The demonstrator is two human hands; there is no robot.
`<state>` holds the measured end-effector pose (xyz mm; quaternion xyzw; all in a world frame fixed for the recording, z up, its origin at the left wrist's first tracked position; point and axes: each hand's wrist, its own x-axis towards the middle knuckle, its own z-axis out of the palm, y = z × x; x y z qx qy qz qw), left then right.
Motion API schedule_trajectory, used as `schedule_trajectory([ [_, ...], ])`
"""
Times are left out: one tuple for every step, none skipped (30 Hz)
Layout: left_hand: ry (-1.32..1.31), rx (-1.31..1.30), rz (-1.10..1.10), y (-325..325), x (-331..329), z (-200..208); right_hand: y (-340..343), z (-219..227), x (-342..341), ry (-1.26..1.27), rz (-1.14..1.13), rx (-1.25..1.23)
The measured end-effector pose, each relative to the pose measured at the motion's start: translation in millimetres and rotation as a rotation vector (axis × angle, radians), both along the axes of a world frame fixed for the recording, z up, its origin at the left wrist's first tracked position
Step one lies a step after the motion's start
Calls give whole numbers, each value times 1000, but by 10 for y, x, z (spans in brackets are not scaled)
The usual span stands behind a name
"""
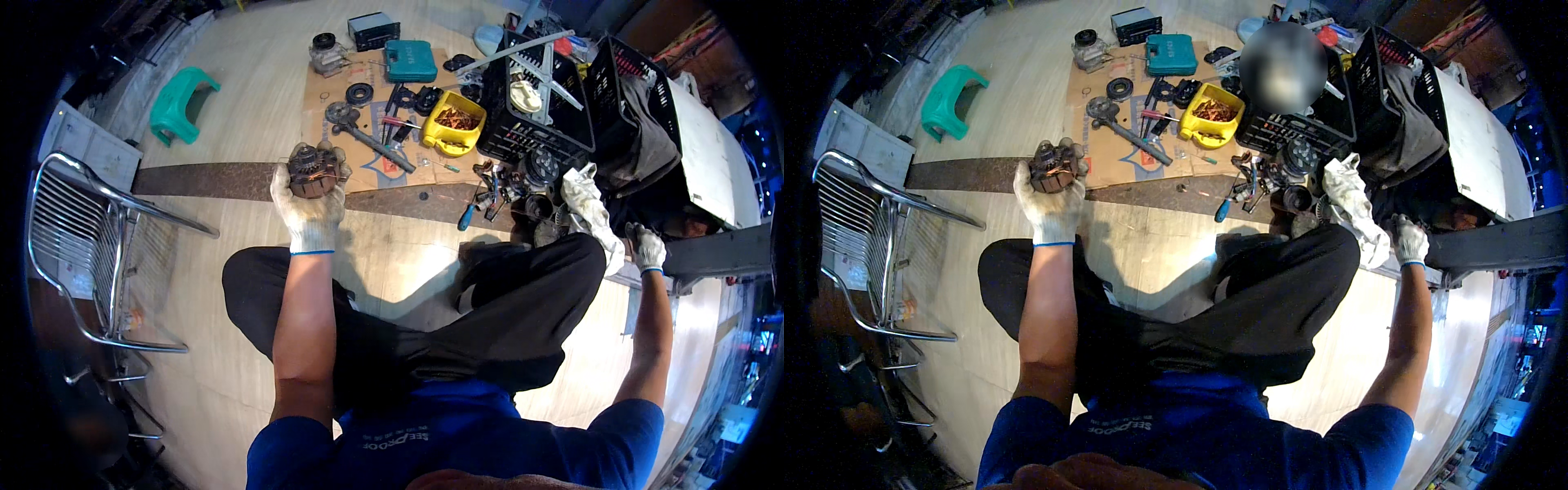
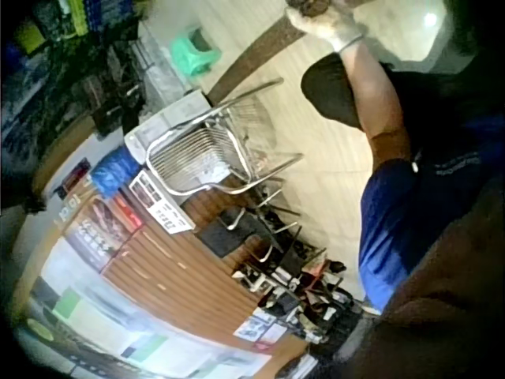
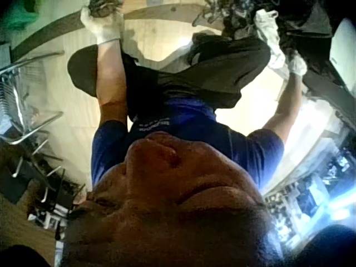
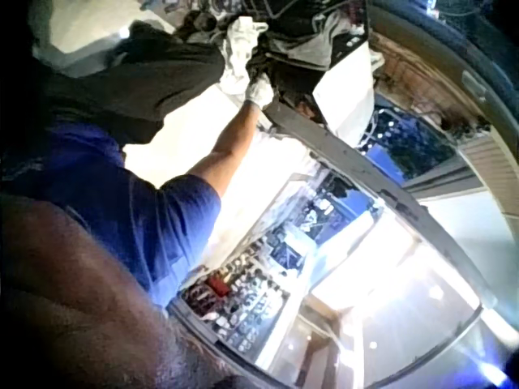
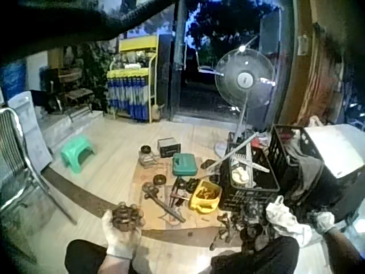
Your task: The person uses their hands and a pair of pliers to work on an alternator stator while sitting on the floor.
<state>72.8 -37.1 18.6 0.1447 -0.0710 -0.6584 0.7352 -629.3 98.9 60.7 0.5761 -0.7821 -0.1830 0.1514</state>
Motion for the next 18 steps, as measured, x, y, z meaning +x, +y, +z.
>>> schedule_trajectory([
  [2,-12,5,8,7,-8,12,8,-66,-22,-45,-21],
  [-6,2,29,41,41,5,4,17,-21,-50,-80,-36],
  [28,0,18,-17,-89,22,213,-7,-631,4,-130,-64],
  [2,16,62,44,14,57,100,-75,-411,-63,-227,-15],
  [35,14,54,14,-19,55,181,-72,-698,-120,-372,-72],
  [57,15,55,-2,-13,40,258,-67,-905,-199,-349,50],
  [69,22,67,21,37,24,256,-88,-923,-246,-398,100],
  [53,30,88,40,42,4,226,-123,-872,-257,-465,145],
  [36,30,95,45,30,19,242,-118,-821,-271,-532,176],
  [21,30,100,46,6,34,200,-97,-789,-274,-582,198],
  [8,41,108,40,-21,14,139,-73,-752,-273,-615,220],
  [-12,55,117,43,-29,-9,18,-61,-656,-269,-624,239],
  [-37,70,123,47,-40,-18,-140,-42,-467,-263,-612,257],
  [-61,58,118,67,-56,-19,-316,31,-190,-248,-546,273],
  [-60,33,93,52,-160,-1,-358,109,-294,-75,-337,275],
  [-122,36,125,158,-9,-4,-634,428,1018,-77,-192,210],
  [-107,-12,78,108,-118,5,-642,549,1050,-184,-41,-22],
  [-116,-48,46,93,-151,-6,-728,671,1266,-223,128,-109],
])
